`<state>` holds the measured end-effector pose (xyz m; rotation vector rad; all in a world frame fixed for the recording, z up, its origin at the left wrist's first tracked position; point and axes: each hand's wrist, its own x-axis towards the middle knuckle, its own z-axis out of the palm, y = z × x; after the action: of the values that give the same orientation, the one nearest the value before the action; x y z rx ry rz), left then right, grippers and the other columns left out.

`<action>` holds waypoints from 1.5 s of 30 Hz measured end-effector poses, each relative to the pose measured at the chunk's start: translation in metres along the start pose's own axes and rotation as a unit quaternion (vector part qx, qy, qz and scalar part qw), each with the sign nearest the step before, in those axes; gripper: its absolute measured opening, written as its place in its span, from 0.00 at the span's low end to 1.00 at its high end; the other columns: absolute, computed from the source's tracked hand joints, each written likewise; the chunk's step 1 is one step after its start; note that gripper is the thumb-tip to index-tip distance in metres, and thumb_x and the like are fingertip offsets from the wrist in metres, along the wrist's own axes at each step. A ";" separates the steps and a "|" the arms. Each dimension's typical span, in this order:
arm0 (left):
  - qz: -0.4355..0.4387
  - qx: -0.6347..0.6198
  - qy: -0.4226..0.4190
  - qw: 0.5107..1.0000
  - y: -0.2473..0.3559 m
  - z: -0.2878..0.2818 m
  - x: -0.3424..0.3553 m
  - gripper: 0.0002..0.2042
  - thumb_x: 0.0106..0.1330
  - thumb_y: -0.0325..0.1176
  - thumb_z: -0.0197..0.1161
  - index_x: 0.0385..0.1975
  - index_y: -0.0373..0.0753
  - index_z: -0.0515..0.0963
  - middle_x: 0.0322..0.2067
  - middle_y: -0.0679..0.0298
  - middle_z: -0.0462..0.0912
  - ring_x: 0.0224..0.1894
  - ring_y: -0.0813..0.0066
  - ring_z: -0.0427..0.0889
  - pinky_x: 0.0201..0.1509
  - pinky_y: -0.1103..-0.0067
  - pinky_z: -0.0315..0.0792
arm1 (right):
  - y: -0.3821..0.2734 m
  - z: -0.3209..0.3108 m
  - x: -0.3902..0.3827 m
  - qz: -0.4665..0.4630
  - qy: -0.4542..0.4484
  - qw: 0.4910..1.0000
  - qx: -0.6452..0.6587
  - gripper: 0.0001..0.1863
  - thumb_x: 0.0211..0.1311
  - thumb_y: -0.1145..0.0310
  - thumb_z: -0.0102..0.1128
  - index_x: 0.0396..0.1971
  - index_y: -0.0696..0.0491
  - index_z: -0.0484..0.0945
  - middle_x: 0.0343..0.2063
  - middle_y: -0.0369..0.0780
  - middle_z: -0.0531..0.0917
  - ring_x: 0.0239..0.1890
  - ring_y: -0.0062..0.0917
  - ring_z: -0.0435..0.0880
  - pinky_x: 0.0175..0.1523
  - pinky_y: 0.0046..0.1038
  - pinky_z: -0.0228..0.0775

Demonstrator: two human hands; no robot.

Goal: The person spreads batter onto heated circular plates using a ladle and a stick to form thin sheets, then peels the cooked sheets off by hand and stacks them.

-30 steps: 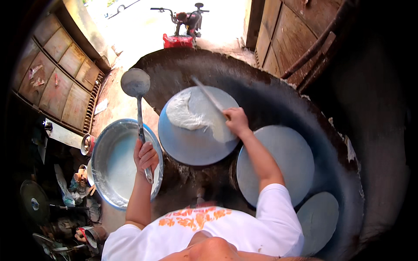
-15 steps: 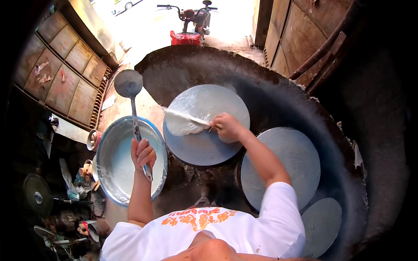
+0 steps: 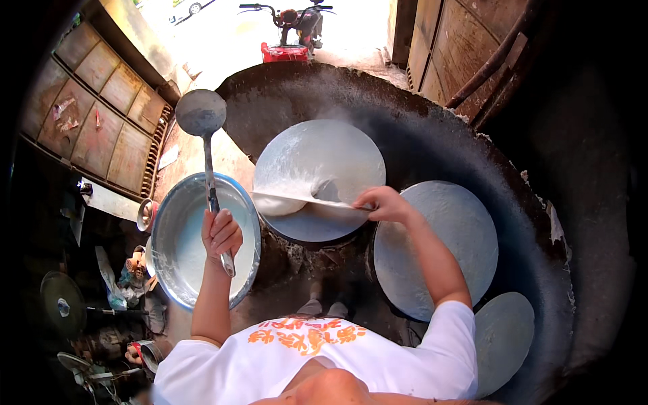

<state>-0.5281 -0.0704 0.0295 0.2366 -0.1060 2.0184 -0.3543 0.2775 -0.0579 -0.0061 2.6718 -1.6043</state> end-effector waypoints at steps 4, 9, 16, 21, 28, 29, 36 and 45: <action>-0.014 -0.099 -0.002 0.995 -0.011 0.002 0.034 0.20 0.71 0.38 0.51 0.15 0.40 0.58 0.10 0.73 0.59 0.06 0.89 0.61 0.07 0.89 0.60 | 0.024 0.030 0.004 -0.069 0.222 0.969 -0.089 0.17 0.36 0.77 0.58 0.33 0.51 0.82 0.33 0.40 0.81 0.35 0.32 0.80 0.40 0.28 0.72; -0.065 -0.031 -0.049 0.996 0.016 0.012 0.001 0.20 0.70 0.40 0.52 0.15 0.41 0.59 0.08 0.74 0.58 0.06 0.89 0.61 0.06 0.90 0.59 | -0.029 0.098 -0.067 -0.056 0.179 0.970 -0.155 0.17 0.41 0.78 0.58 0.36 0.52 0.80 0.36 0.40 0.81 0.38 0.35 0.78 0.45 0.30 0.71; -0.208 0.192 -0.189 0.940 0.083 0.040 -0.026 0.16 0.68 0.46 0.52 0.31 0.39 0.73 0.14 0.71 0.62 0.08 0.89 0.60 0.07 0.90 0.60 | -0.133 0.301 0.116 0.122 0.338 0.793 0.491 0.16 0.62 0.71 0.55 0.48 0.54 0.66 0.33 0.42 0.82 0.19 0.15 0.74 0.23 0.17 0.65; -0.056 0.314 -0.097 0.943 0.121 0.068 -0.078 0.30 0.72 0.37 0.47 0.69 0.60 0.41 0.17 0.69 0.60 0.07 0.88 0.54 0.07 0.89 0.56 | -0.109 0.398 0.201 0.135 0.505 0.699 0.489 0.10 0.68 0.67 0.48 0.46 0.47 0.61 0.21 0.34 0.71 0.12 0.13 0.65 0.13 0.18 0.55; -0.031 0.382 -0.068 0.921 0.140 0.087 -0.108 0.33 0.70 0.31 0.50 0.69 0.58 0.41 0.14 0.71 0.56 0.07 0.90 0.52 0.07 0.89 0.52 | -0.150 0.402 0.131 0.194 0.605 0.615 0.466 0.18 0.67 0.65 0.50 0.57 0.39 0.65 0.19 0.31 0.66 0.11 0.12 0.58 0.12 0.16 0.51; -0.029 0.395 -0.055 0.917 0.142 0.090 -0.114 0.33 0.70 0.30 0.49 0.69 0.58 0.41 0.14 0.72 0.55 0.07 0.90 0.51 0.07 0.89 0.52 | -0.149 0.389 0.133 0.186 0.610 0.600 0.482 0.19 0.68 0.65 0.50 0.57 0.39 0.65 0.19 0.31 0.66 0.11 0.12 0.58 0.13 0.16 0.51; -0.067 0.467 0.044 0.880 0.138 0.082 -0.123 0.32 0.70 0.27 0.46 0.69 0.60 0.42 0.13 0.74 0.55 0.08 0.89 0.52 0.08 0.89 0.52 | -0.130 0.434 0.097 0.200 0.579 0.725 0.315 0.18 0.65 0.69 0.52 0.54 0.43 0.74 0.16 0.29 0.70 0.11 0.12 0.63 0.13 0.20 0.57; -0.102 0.468 0.023 0.878 0.097 0.066 -0.101 0.31 0.70 0.27 0.45 0.69 0.58 0.42 0.15 0.73 0.56 0.09 0.89 0.51 0.09 0.88 0.51 | -0.115 0.325 -0.018 0.317 0.562 0.700 0.306 0.19 0.66 0.65 0.51 0.57 0.40 0.71 0.19 0.32 0.72 0.11 0.12 0.62 0.13 0.19 0.58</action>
<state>-0.5636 -0.2140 0.0748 0.7688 0.9131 1.7145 -0.3298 -0.0631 -0.1085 2.2343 1.7858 -2.4561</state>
